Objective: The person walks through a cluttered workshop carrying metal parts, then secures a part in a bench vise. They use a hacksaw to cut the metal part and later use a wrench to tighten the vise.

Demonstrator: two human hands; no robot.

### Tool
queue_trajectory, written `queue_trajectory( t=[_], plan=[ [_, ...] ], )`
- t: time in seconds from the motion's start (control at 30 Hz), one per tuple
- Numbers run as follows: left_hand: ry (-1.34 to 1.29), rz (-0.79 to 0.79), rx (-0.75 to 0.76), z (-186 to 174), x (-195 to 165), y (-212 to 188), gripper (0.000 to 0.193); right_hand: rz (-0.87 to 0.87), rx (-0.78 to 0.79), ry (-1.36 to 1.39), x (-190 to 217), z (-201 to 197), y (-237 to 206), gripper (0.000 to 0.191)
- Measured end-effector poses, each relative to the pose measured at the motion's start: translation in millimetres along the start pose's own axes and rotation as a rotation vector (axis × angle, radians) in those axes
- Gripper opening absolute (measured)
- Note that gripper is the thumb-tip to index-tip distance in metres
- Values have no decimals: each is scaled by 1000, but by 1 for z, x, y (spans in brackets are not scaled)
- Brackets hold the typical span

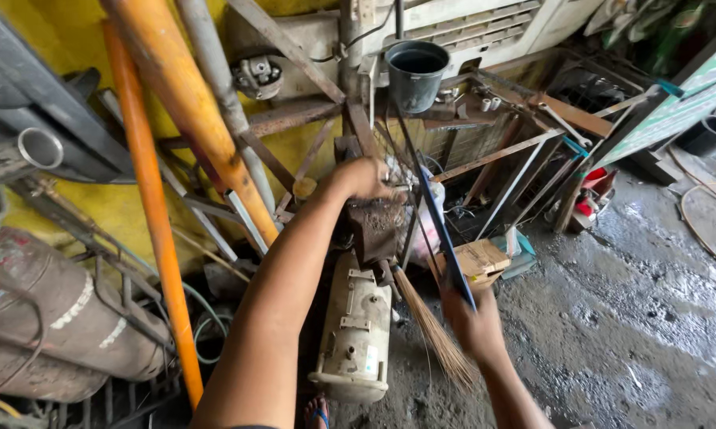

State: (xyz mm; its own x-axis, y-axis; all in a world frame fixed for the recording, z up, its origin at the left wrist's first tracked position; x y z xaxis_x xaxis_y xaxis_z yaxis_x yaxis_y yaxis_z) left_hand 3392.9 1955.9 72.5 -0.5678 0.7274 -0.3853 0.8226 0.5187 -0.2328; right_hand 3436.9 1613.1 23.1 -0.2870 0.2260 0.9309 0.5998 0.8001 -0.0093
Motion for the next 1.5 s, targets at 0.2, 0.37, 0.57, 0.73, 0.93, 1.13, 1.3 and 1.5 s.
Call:
queue_trajectory(
  t=[0.2, 0.37, 0.57, 0.73, 0.93, 1.13, 1.3, 1.5],
  plan=[
    [33, 94, -74, -7, -1, -5, 99, 266, -61, 204, -11, -27, -60, 18],
    [-12, 34, -15, -2, -4, -4, 105, 19, -53, -52, 47, 37, 96, 33],
    [26, 52, -10, -1, -3, -5, 98, -43, -28, 36, -7, -6, -27, 29],
    [42, 99, -89, -2, -2, -2, 106, 248, -39, -57, -54, -31, -67, 28],
    [-10, 86, -61, -2, -4, -1, 110, -10, 13, 60, 45, 31, 88, 35],
    [-10, 147, -85, 1, -3, -1, 110, 52, -17, -74, 15, 1, -8, 28],
    [-11, 120, -87, 3, -1, -3, 105, 127, -84, 46, -16, -35, -82, 32],
    [-17, 124, -87, -6, -5, -9, 105, 12, 2, 8, 28, 30, 90, 35]
  ],
)
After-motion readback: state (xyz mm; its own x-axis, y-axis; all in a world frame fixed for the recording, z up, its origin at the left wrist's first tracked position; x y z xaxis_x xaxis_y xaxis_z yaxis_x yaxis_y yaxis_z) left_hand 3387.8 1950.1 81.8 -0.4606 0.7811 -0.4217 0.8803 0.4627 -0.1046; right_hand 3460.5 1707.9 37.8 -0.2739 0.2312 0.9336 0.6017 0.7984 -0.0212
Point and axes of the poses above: each hand's wrist, its own y-axis towards the middle knuckle, its own z-axis out of the palm, x = y × z, the point moved 5 cm from there along y, towards the middle knuckle, and after that the axes turned 4 degrees about -y, right-handed, at the moved point
